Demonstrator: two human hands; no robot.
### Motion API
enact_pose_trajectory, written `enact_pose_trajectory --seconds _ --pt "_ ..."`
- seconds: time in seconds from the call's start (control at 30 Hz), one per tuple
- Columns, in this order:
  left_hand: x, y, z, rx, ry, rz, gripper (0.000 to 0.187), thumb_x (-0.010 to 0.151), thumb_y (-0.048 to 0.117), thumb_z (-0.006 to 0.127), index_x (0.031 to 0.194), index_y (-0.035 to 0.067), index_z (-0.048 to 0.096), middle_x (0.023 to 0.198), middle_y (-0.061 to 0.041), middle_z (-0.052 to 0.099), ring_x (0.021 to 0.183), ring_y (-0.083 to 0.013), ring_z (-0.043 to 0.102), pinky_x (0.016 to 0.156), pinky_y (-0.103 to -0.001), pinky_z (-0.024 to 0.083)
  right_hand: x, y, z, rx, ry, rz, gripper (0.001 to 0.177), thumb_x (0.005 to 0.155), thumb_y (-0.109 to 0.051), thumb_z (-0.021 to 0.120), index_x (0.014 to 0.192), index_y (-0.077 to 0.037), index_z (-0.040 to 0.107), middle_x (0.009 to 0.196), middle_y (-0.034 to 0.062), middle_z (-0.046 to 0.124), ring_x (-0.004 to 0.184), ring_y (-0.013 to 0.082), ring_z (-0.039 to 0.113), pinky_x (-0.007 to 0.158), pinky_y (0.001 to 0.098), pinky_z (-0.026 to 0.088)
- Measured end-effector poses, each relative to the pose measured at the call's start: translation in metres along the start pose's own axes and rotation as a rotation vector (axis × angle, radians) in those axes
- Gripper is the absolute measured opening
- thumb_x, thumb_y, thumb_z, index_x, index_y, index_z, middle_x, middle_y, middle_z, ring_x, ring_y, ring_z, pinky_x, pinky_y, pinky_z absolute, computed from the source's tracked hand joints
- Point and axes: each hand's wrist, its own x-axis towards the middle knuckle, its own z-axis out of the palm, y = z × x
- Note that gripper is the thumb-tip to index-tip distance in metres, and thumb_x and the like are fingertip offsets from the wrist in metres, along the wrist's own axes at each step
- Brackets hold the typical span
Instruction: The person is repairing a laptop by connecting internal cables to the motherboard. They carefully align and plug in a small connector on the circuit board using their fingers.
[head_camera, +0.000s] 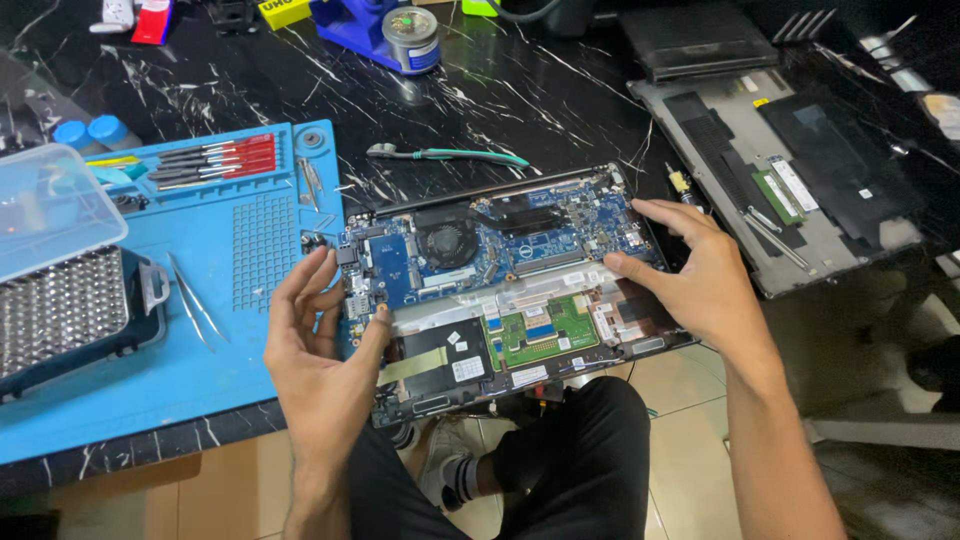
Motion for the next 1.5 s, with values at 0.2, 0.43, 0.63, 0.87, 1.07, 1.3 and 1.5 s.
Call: enact_pose_trajectory --seconds 0.2,0.43,0.63,0.87,1.07,1.3,1.5 --pt "-0.001 -0.006 0.001 -0.01 0.023 -0.004 0.06 0.086 0.003 0.073 0.141 0.011 0.051 0.143 -0.016 0.059 0.127 -0.0189 0.057 0.118 -0.034 0.045 0.004 0.002 -0.001 0.027 0.012 -0.059 0.067 0.079 -0.037 0.08 0.136 -0.006 0.064 0.143 0.0087 0.062 0.134 0.0215 0.056 0.109 0.0378 0.043" --pt "-0.002 -0.005 0.0 -0.021 0.01 0.05 0.059 0.087 0.001 0.072 0.141 0.009 0.05 0.144 -0.017 0.058 0.13 -0.0193 0.056 0.119 -0.034 0.045 0.052 0.01 -0.005 -0.115 0.027 -0.294 0.025 0.103 -0.013 0.063 0.124 -0.004 0.074 0.126 0.0141 0.071 0.118 0.0263 0.065 0.104 0.0414 0.048" --pt "-0.003 -0.003 -0.001 -0.025 0.011 -0.003 0.059 0.086 0.003 0.071 0.141 0.011 0.05 0.142 -0.017 0.058 0.134 -0.0223 0.056 0.121 -0.035 0.043 0.09 0.015 -0.011 -0.175 -0.235 -0.304 0.029 0.102 -0.017 0.059 0.127 -0.015 0.074 0.138 0.008 0.061 0.13 0.0265 0.056 0.112 0.0494 0.04" --pt "-0.003 0.0 -0.002 -0.002 0.008 -0.04 0.061 0.085 0.002 0.069 0.142 0.013 0.05 0.145 -0.015 0.057 0.133 -0.0247 0.057 0.121 -0.037 0.044 0.116 0.014 -0.023 -0.305 -0.372 -0.369 0.017 0.094 -0.021 0.07 0.106 -0.016 0.081 0.136 0.0066 0.066 0.12 0.0241 0.064 0.104 0.0442 0.045" --pt "-0.004 -0.003 -0.002 -0.036 0.029 -0.056 0.061 0.085 0.002 0.069 0.142 0.014 0.051 0.144 -0.014 0.059 0.131 -0.0218 0.058 0.12 -0.034 0.045 0.121 0.007 -0.022 -0.288 -0.415 -0.337 0.019 0.099 -0.018 0.064 0.112 -0.009 0.074 0.123 0.0056 0.071 0.111 0.0203 0.068 0.097 0.0382 0.052" --pt "-0.004 0.0 -0.003 -0.027 0.027 -0.089 0.061 0.085 0.005 0.07 0.141 0.016 0.051 0.146 -0.012 0.058 0.131 -0.0241 0.059 0.119 -0.037 0.046 0.117 0.005 -0.022 -0.192 -0.373 -0.24 0.015 0.098 -0.014 0.067 0.113 -0.009 0.066 0.117 0.0054 0.071 0.102 0.0159 0.068 0.088 0.0338 0.055" --pt "-0.004 0.001 -0.003 -0.032 0.027 -0.093 0.063 0.084 0.003 0.07 0.142 0.014 0.05 0.147 -0.011 0.059 0.13 -0.023 0.059 0.119 -0.035 0.046 0.117 0.011 -0.029 -0.351 -0.396 -0.35 0.015 0.091 -0.029 0.072 0.095 -0.018 0.083 0.146 0.004 0.061 0.128 0.0262 0.06 0.108 0.0456 0.041"
